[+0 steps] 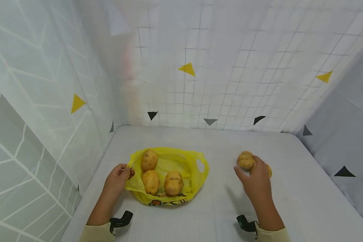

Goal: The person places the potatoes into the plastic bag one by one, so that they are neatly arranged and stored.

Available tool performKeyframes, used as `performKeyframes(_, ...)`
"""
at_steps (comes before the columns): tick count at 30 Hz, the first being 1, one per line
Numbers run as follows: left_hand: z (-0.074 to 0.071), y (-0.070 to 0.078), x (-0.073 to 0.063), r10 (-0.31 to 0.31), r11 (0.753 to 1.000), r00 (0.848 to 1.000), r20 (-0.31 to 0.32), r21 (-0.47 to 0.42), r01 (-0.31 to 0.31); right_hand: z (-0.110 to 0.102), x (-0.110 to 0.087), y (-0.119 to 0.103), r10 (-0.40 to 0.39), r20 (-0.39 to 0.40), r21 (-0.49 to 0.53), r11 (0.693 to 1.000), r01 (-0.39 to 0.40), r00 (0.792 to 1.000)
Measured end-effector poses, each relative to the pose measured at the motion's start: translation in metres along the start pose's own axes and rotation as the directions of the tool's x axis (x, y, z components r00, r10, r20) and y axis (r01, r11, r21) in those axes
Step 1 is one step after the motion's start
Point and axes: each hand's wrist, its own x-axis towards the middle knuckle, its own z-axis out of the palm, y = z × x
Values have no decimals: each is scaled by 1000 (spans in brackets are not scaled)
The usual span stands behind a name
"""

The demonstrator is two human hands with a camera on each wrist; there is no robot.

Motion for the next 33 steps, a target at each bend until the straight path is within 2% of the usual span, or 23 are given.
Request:
performKeyframes(6, -1, 0, 1, -9, 1000, 1000, 3, 0, 9, -9, 4, 20, 102, 5, 1, 995, -102, 995)
performKeyframes(10, -1, 0, 1, -4, 1000, 1000, 5, -13, 4, -13, 7, 36, 139, 18, -2, 990, -139, 990)
performKeyframes(17, 0, 0, -1, -9, 1000, 1000, -1, -12, 9, -11, 8, 59, 119, 12, 8, 993, -119, 993)
performKeyframes(25, 1, 1, -1, -23, 1000, 1000, -14, -11, 23, -5, 11, 70, 82, -28, -28, 996, -82, 996)
performKeyframes(33, 1, 0, 2, -41, 999, 999, -18, 7, 41, -4, 16, 78, 177, 56, 64, 981, -181, 983)
